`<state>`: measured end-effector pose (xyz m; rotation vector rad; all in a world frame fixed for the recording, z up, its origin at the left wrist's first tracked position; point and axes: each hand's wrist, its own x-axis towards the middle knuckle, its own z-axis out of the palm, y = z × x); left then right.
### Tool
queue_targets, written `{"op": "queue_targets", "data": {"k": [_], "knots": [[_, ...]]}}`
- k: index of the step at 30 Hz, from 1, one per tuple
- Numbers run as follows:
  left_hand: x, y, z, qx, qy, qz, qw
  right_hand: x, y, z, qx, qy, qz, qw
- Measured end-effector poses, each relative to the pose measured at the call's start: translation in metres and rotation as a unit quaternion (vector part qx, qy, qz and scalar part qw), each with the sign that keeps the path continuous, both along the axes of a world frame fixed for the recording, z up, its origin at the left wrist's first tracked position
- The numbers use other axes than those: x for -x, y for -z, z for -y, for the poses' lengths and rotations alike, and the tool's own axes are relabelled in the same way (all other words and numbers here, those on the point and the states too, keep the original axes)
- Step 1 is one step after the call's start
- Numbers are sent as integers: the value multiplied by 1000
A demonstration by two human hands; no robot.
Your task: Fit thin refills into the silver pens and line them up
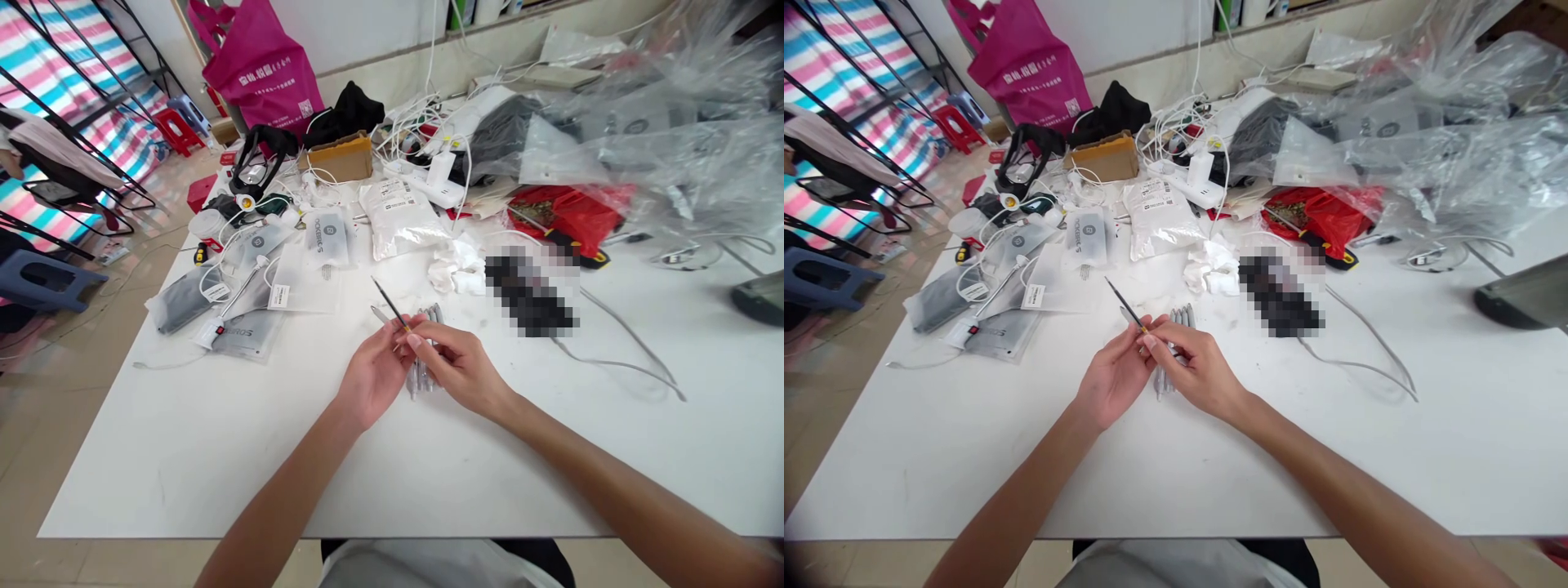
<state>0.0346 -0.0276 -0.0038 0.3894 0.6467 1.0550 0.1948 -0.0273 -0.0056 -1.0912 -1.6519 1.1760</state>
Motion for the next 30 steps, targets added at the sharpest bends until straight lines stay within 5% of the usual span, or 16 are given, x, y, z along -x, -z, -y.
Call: {"op": "queue_targets", "data": {"k": [16, 30], "knots": [[-1, 1, 2, -46, -2, -58, 997, -5, -7, -2, -15, 28, -35, 999], [-1, 7, -1, -36, -14, -98, 994, -4, -8, -6, 130, 32, -151, 979]]}}
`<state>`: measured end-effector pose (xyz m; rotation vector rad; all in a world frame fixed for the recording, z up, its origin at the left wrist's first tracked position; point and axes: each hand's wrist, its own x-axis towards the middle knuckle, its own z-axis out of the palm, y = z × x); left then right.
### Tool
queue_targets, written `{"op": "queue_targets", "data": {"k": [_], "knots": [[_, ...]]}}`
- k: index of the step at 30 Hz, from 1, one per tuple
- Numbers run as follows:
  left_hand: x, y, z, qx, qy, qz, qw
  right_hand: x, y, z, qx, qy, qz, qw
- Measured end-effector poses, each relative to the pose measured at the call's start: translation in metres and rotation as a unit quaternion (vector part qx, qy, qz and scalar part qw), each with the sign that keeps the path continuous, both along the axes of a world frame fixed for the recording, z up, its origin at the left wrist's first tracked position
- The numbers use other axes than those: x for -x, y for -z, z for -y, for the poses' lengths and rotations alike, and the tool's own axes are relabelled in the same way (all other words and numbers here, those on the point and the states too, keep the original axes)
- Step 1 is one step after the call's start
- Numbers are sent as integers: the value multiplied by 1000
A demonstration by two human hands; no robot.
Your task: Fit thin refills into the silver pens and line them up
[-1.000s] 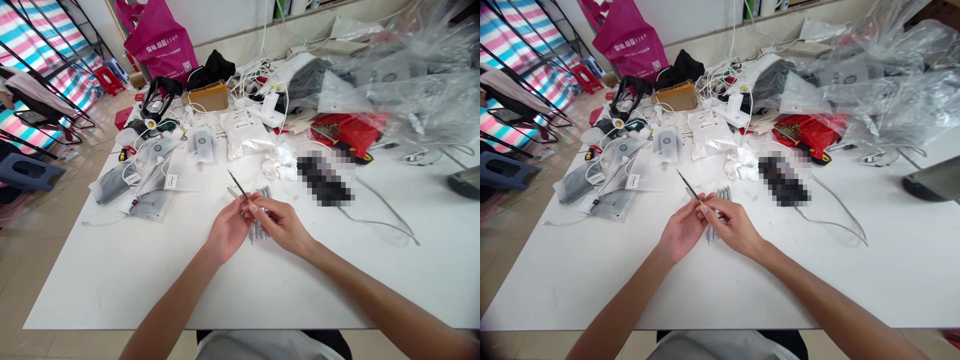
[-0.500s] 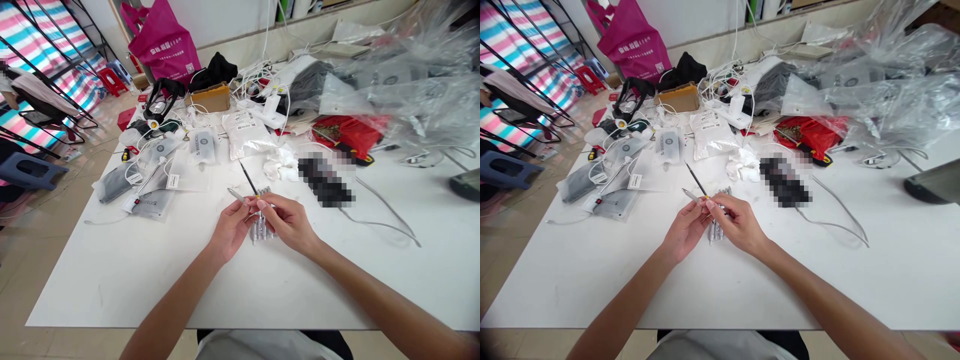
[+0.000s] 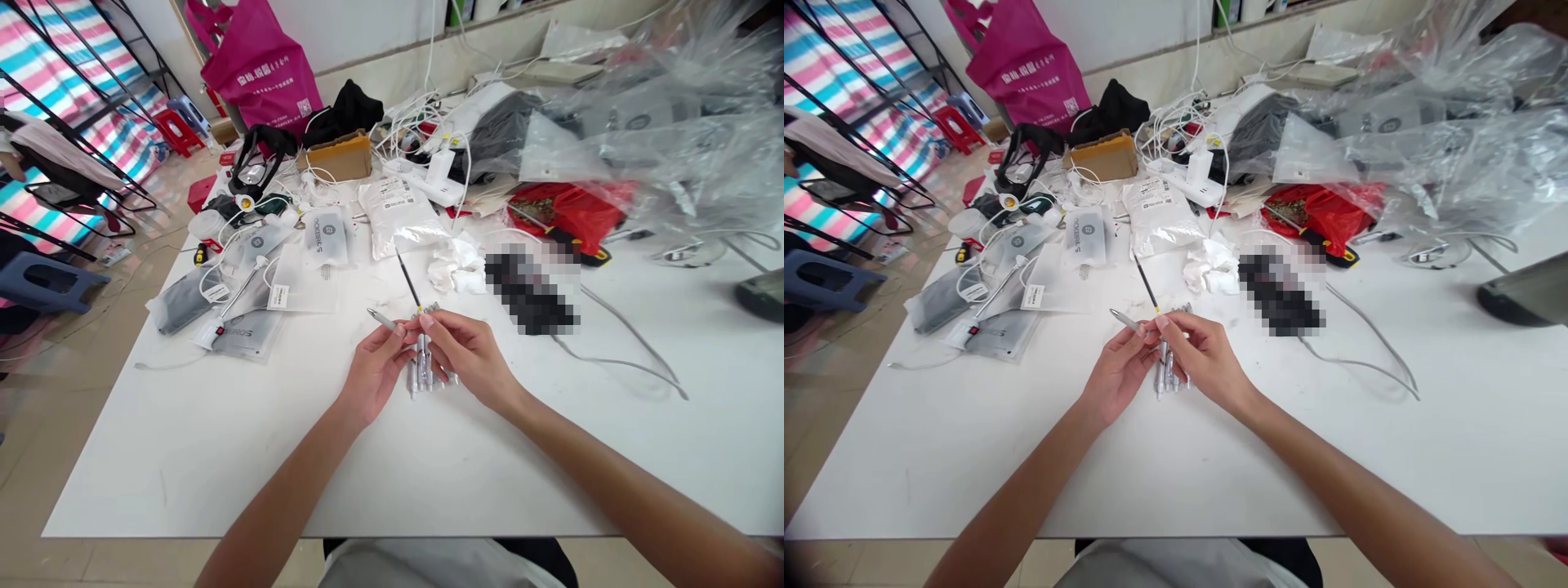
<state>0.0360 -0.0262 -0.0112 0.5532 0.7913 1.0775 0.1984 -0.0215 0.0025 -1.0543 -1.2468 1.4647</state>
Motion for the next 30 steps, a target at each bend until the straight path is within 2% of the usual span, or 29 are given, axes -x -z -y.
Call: {"op": "queue_targets", "data": {"k": [6, 12, 16, 22, 27, 30], "knots": [[1, 6, -2, -9, -11, -17, 1000, 0, -1, -3, 35, -2, -18, 999], [4, 9, -4, -20, -16, -39, 999, 1, 0, -2, 31, -9, -16, 999], [5, 10, -5, -46, -25, -80, 995, 1, 1, 1, 6, 0, 10, 1000], [4, 9, -4, -91, -45, -148, 984, 0, -2, 1, -41, 10, 99, 994], [2, 8, -2, -99, -65, -198, 973, 0, -2, 0, -78, 9, 129, 989], [2, 10, -2, -98, -67, -191, 974, 0, 0, 1, -95, 5, 137, 986]]}}
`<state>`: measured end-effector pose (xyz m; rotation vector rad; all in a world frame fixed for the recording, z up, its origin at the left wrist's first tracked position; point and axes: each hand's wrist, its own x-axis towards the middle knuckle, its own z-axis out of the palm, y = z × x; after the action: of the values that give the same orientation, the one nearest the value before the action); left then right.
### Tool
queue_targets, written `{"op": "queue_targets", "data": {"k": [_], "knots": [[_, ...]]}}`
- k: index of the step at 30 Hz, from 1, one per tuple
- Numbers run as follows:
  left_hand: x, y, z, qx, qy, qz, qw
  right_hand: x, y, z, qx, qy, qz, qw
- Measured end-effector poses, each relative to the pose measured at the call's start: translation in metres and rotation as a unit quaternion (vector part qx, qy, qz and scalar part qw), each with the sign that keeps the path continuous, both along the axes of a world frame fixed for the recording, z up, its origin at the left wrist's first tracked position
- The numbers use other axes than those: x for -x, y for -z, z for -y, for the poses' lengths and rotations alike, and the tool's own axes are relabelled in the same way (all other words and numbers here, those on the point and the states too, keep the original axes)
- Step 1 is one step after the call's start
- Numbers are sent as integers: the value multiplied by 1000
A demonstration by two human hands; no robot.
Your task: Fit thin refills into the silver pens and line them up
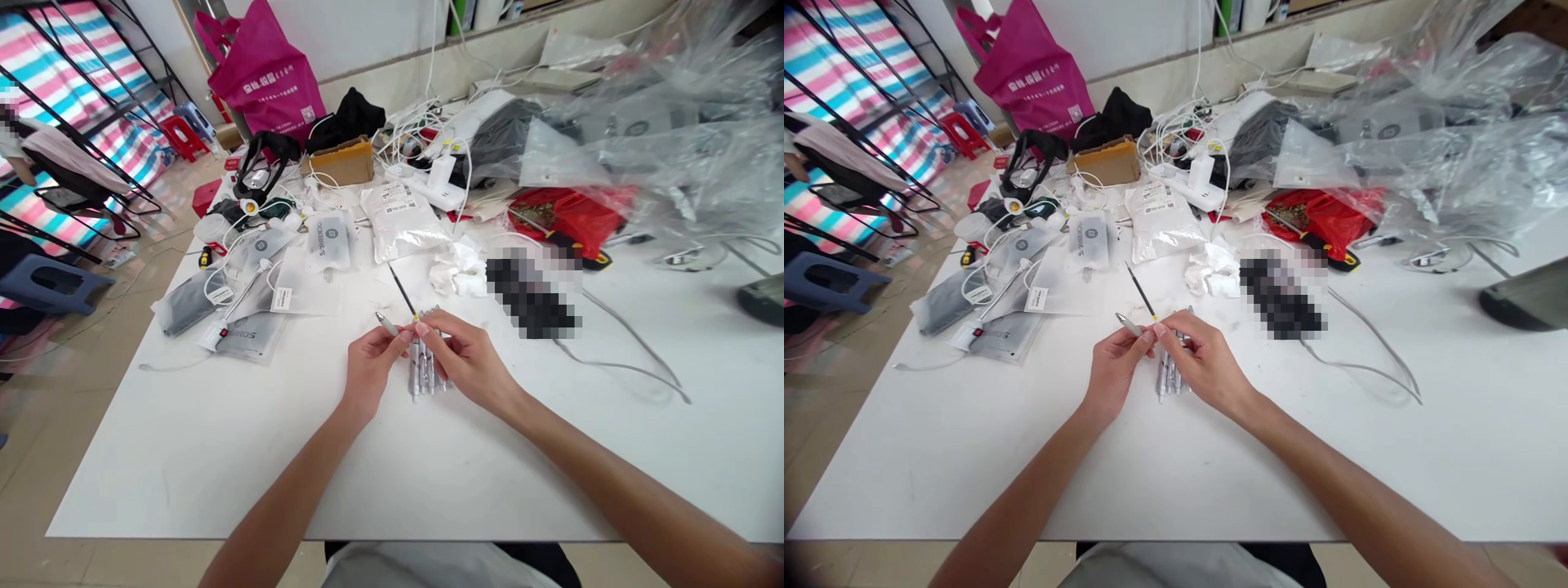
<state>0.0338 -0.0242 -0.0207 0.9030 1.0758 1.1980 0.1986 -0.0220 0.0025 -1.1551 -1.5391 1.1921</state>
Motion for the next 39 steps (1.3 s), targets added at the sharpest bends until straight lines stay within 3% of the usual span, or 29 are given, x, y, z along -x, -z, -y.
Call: {"op": "queue_targets", "data": {"k": [4, 7, 11, 15, 35, 39], "knots": [[5, 1, -5, 1, -8, 31, 999, -2, 7, -5, -79, 33, 36, 996], [14, -2, -13, -28, -59, 21, 998, -10, 16, -14, -170, 39, 116, 978], [31, -6, -23, -91, -120, -24, 988, -26, 24, -28, -273, 47, 259, 925], [41, -8, -28, -123, -154, -41, 979, -37, 28, -36, -322, 73, 345, 879], [43, -12, -25, -101, -151, -127, 975, -40, 34, -37, -335, 68, 393, 854], [41, -12, -27, -129, -112, -141, 975, -39, 33, -36, -314, 55, 376, 870]]}}
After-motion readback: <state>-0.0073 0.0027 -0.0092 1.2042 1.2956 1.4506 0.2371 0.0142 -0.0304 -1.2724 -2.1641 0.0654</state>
